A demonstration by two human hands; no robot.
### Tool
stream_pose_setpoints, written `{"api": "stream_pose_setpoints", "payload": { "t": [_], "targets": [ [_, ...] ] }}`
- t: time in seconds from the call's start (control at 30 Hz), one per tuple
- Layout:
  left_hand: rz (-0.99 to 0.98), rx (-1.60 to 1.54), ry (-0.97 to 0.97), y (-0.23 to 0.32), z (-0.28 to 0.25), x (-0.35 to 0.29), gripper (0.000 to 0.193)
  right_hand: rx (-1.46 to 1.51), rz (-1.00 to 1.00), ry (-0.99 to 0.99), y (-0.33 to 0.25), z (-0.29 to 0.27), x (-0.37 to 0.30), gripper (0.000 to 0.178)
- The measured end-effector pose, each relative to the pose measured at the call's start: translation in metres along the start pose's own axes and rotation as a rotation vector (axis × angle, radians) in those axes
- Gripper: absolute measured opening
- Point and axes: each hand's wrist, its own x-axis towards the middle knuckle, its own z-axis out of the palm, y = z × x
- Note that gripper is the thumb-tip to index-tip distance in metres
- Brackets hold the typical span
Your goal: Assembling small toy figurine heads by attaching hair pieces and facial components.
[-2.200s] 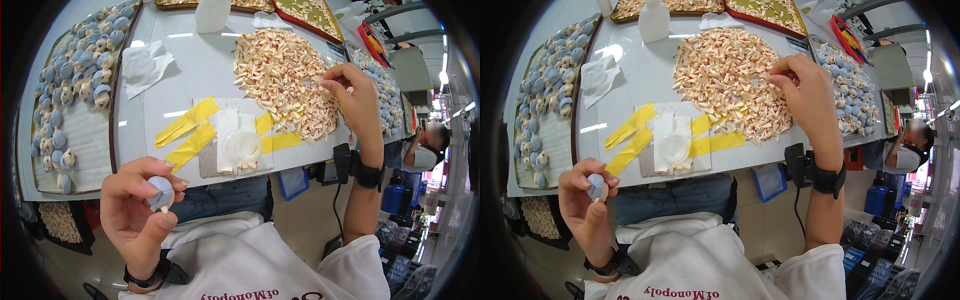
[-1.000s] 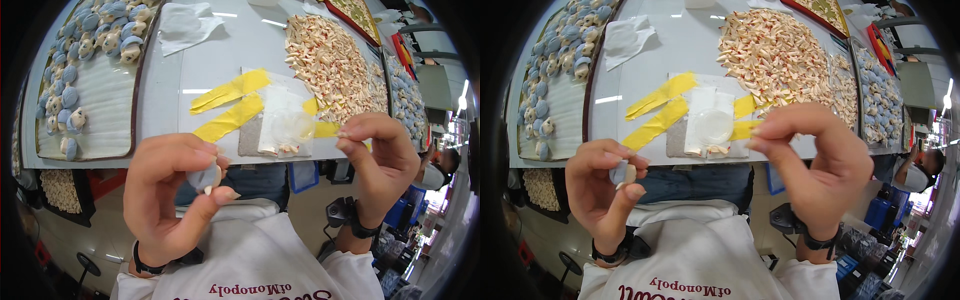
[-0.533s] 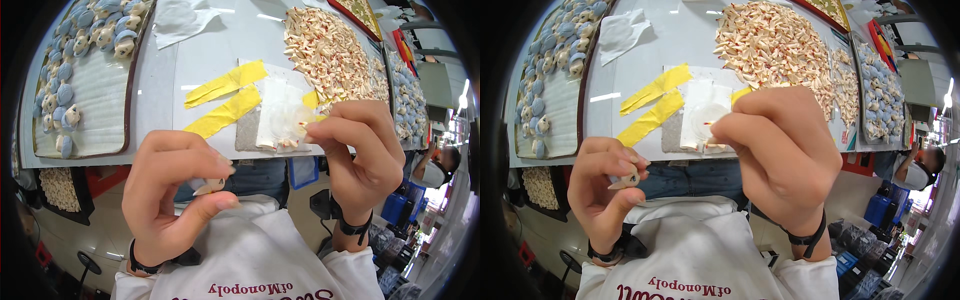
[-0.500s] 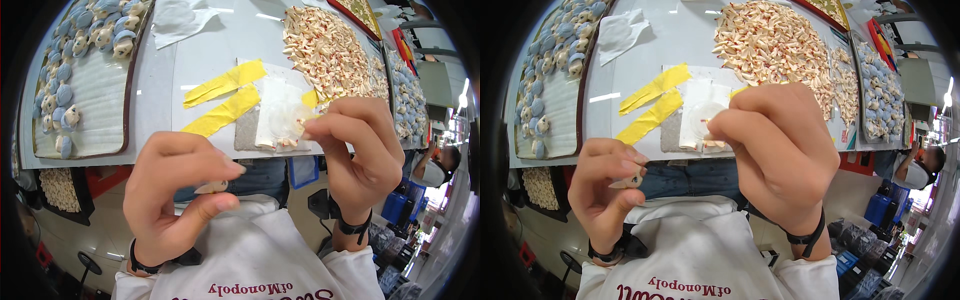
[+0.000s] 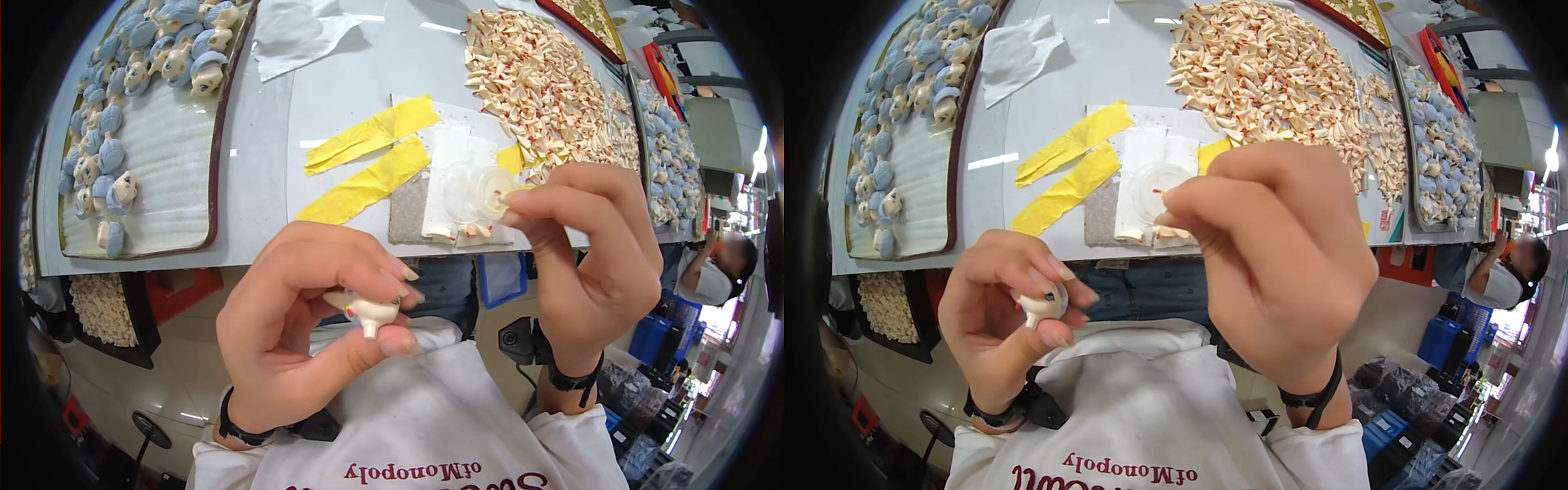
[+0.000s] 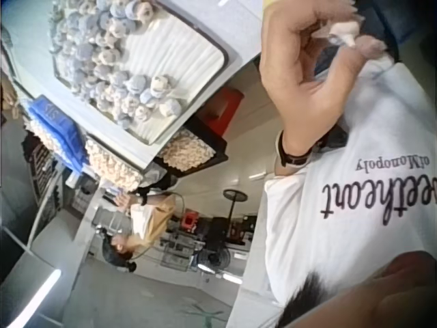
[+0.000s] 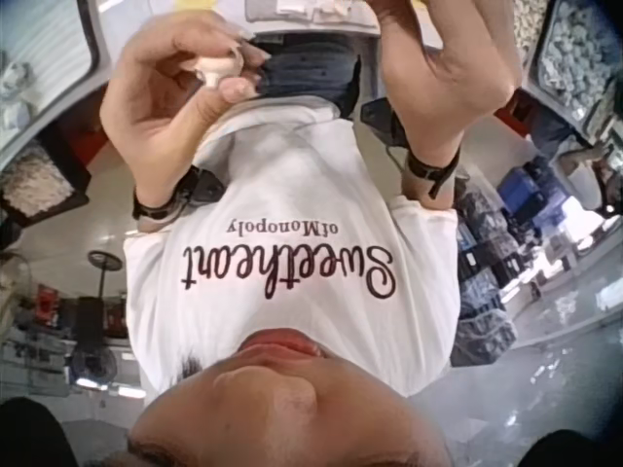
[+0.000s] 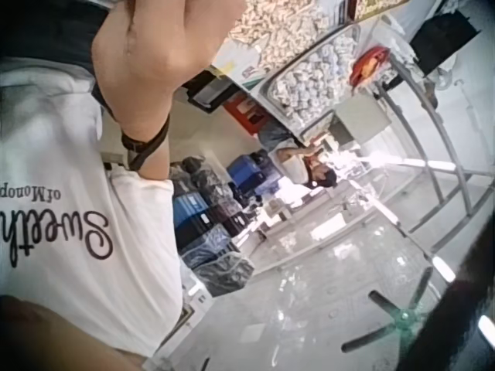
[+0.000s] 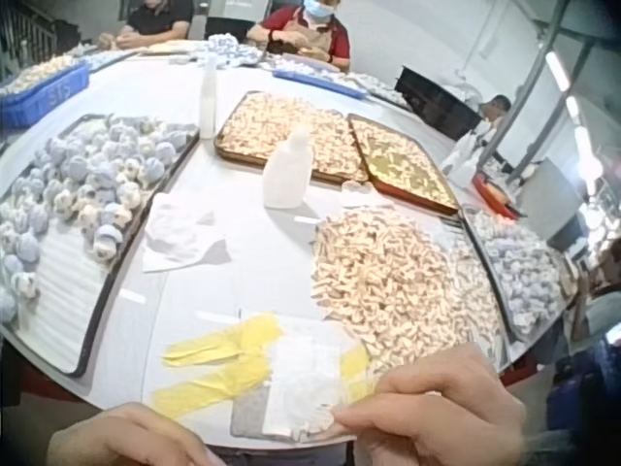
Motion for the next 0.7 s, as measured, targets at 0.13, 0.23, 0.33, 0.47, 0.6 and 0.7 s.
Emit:
{"api": "stream_pose_setpoints", "payload": {
  "t": [0.13,0.23,0.33,0.47,0.6,0.7],
  "targets": [
    [0.122,-0.023,-0.058,-0.006,-0.003,0.004,0.041,0.234,0.093,0.142,0.002,-0.002,-0.008,0.015],
    [0.173,-0.107,-0.073,-0.015,-0.004,0.004,0.045,0.385,0.082,0.11,-0.001,-0.003,-0.013,0.013],
    [-0.015,-0.198,0.075,0.002,0.014,0.005,0.047,0.597,0.203,0.099,-0.014,0.0,-0.016,0.013],
    [-0.157,-0.196,0.136,0.01,0.018,0.007,0.048,0.655,0.159,0.049,-0.022,0.005,-0.02,0.013],
    [0.037,-0.181,0.05,-0.003,0.01,0.004,0.052,0.666,0.167,0.032,-0.031,0.007,-0.02,0.013],
    [0.024,-0.163,0.078,0.0,0.011,0.002,0.055,0.694,0.189,0.032,-0.035,0.014,-0.02,0.014]
  ]
}}
